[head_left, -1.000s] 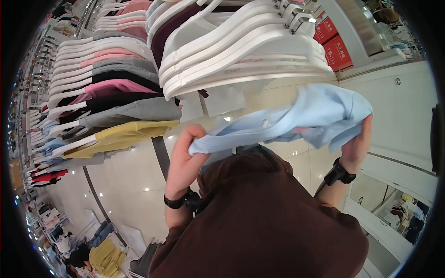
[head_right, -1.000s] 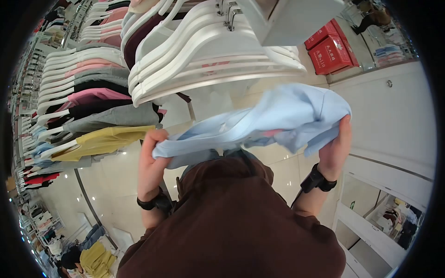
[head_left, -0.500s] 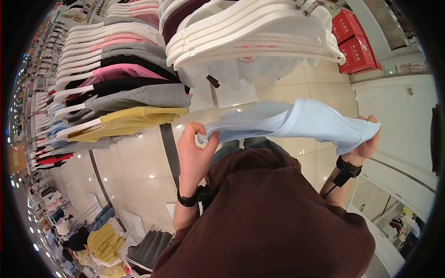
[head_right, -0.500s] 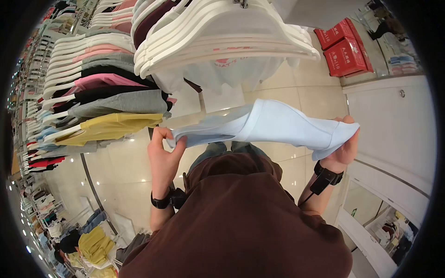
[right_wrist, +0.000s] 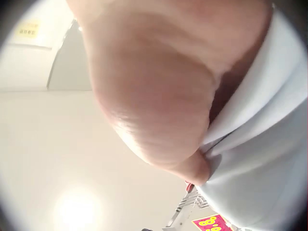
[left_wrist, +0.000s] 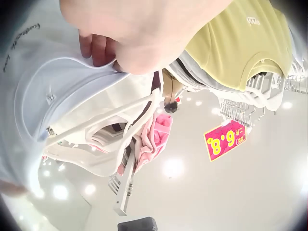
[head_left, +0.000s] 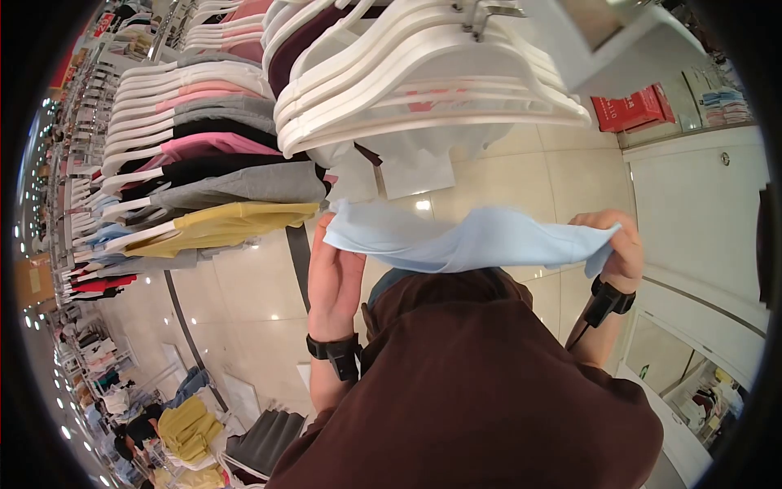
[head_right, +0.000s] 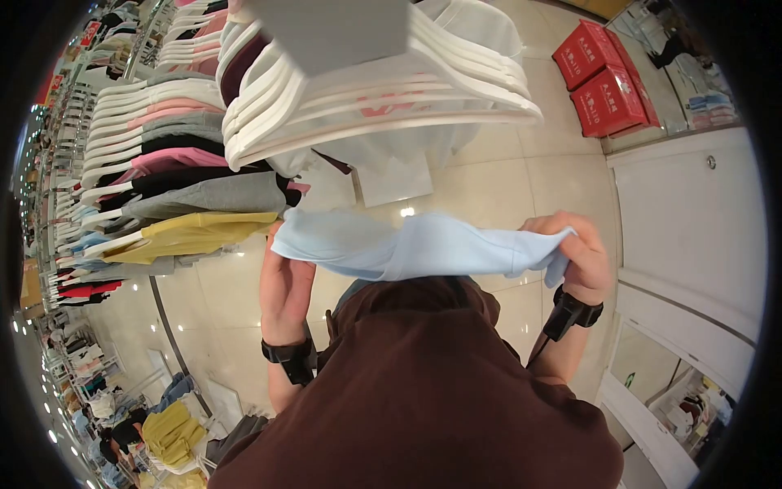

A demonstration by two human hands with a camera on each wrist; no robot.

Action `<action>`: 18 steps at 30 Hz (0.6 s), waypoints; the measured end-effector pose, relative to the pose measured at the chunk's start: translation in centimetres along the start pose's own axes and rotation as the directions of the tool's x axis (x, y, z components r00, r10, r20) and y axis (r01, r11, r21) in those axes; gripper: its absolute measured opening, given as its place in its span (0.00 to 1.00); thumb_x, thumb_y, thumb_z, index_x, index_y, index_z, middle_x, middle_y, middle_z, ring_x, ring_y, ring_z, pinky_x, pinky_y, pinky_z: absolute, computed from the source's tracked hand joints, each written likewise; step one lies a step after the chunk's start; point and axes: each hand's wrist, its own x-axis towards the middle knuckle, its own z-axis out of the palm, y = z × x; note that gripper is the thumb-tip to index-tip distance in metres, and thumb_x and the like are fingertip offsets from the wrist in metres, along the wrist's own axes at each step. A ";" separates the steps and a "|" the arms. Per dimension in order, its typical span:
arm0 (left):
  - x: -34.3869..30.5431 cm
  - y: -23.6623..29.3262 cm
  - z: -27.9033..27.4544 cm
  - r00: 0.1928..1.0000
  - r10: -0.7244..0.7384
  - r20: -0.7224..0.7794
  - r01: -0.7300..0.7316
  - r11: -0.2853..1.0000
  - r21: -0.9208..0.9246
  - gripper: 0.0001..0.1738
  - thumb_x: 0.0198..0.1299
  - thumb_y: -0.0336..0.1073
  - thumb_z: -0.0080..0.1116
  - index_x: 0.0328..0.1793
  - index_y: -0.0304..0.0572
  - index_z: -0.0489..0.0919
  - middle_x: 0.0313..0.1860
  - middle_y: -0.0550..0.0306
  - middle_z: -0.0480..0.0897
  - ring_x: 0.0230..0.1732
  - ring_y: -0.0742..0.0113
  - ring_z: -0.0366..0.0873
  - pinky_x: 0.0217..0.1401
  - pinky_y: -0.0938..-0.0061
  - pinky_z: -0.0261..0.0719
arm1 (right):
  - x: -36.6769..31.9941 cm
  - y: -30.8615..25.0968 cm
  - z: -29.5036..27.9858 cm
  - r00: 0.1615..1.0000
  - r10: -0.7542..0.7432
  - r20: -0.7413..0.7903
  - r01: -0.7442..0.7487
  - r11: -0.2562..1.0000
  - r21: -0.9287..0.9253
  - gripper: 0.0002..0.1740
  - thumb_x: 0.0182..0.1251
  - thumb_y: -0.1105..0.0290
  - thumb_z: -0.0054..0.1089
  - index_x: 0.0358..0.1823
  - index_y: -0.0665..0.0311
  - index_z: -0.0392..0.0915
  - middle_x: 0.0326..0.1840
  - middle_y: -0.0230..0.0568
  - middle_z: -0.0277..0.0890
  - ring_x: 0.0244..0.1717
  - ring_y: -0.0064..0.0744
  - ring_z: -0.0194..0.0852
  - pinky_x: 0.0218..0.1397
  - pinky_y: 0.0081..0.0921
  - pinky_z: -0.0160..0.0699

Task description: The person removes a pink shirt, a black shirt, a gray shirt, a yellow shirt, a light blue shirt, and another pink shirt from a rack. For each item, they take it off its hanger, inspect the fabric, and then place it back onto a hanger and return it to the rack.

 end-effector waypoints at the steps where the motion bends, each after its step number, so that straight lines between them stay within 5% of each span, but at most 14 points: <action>1: -0.4 0.2 1.8 0.996 -0.029 -0.081 0.024 0.998 -0.062 0.11 0.80 0.34 0.48 0.62 0.41 0.73 0.61 0.56 0.80 0.63 0.65 0.78 0.69 0.66 0.76 | 0.3 -0.3 -0.2 0.993 0.119 -0.010 -0.120 0.990 -0.076 0.21 0.79 0.53 0.55 0.36 0.66 0.77 0.33 0.45 0.79 0.38 0.40 0.76 0.43 0.37 0.73; 3: -0.9 0.1 3.1 0.986 -0.057 -0.156 0.038 0.991 -0.125 0.11 0.81 0.36 0.46 0.61 0.41 0.73 0.60 0.56 0.80 0.63 0.65 0.78 0.70 0.65 0.75 | 1.0 -0.3 -1.3 0.957 0.291 0.018 -0.285 0.946 -0.154 0.18 0.82 0.58 0.50 0.37 0.64 0.76 0.34 0.37 0.76 0.39 0.28 0.73 0.46 0.27 0.71; 8: -2.2 -0.4 4.8 0.999 0.026 -0.024 -0.028 0.996 -0.085 0.12 0.80 0.37 0.46 0.60 0.41 0.74 0.59 0.56 0.80 0.61 0.62 0.79 0.68 0.63 0.77 | 2.9 0.5 -1.8 0.873 0.474 -0.114 -0.457 0.713 -0.531 0.14 0.82 0.63 0.53 0.39 0.65 0.76 0.30 0.27 0.69 0.33 0.21 0.67 0.37 0.25 0.70; 10: -2.6 -0.5 6.7 0.999 0.044 -0.025 -0.046 0.997 -0.058 0.10 0.79 0.36 0.46 0.57 0.41 0.73 0.56 0.55 0.80 0.59 0.63 0.79 0.66 0.65 0.77 | 4.1 0.7 -0.8 0.949 0.302 -0.092 -0.266 0.605 -0.751 0.10 0.80 0.66 0.56 0.45 0.66 0.78 0.30 0.28 0.71 0.33 0.22 0.69 0.35 0.26 0.71; 12: -2.9 -0.8 7.5 0.987 0.094 0.130 -0.097 0.995 0.014 0.07 0.79 0.35 0.46 0.54 0.41 0.72 0.55 0.54 0.80 0.57 0.65 0.78 0.65 0.66 0.76 | 5.2 0.3 0.2 0.971 0.177 -0.162 -0.237 0.597 -0.766 0.08 0.76 0.71 0.61 0.50 0.67 0.79 0.34 0.33 0.74 0.37 0.24 0.73 0.41 0.25 0.75; 13: -3.0 -1.1 8.3 0.991 0.088 0.097 -0.089 0.996 0.004 0.06 0.78 0.35 0.47 0.52 0.41 0.71 0.54 0.53 0.80 0.55 0.67 0.78 0.64 0.67 0.76 | 5.7 0.3 0.4 0.970 -0.092 -0.226 -0.110 0.661 -0.742 0.09 0.74 0.73 0.62 0.51 0.67 0.80 0.38 0.37 0.76 0.41 0.26 0.75 0.46 0.26 0.76; 14: -3.0 -1.4 8.6 0.991 0.090 0.102 -0.091 0.996 0.007 0.06 0.78 0.35 0.47 0.52 0.41 0.71 0.54 0.53 0.80 0.55 0.67 0.78 0.64 0.67 0.76 | 6.2 0.2 0.7 0.890 -0.348 -0.295 0.029 0.687 -0.726 0.10 0.73 0.75 0.64 0.53 0.67 0.81 0.42 0.40 0.78 0.45 0.27 0.77 0.52 0.26 0.76; 16: -2.9 -2.0 9.0 0.989 0.096 0.115 -0.095 0.995 -0.010 0.07 0.77 0.35 0.48 0.53 0.41 0.71 0.53 0.53 0.81 0.54 0.66 0.78 0.65 0.66 0.76 | 7.3 -1.3 2.0 0.842 -0.424 -0.332 0.053 0.679 -0.732 0.15 0.66 0.78 0.69 0.53 0.66 0.82 0.50 0.45 0.79 0.51 0.35 0.77 0.60 0.31 0.75; 18: -2.8 -2.7 9.3 0.989 0.099 0.114 -0.098 0.995 -0.019 0.07 0.77 0.35 0.49 0.53 0.40 0.70 0.52 0.52 0.82 0.54 0.64 0.79 0.64 0.65 0.76 | 9.0 -2.3 3.5 0.821 -0.571 -0.021 0.232 0.368 -0.900 0.20 0.59 0.78 0.74 0.54 0.65 0.82 0.52 0.45 0.80 0.53 0.41 0.77 0.60 0.35 0.76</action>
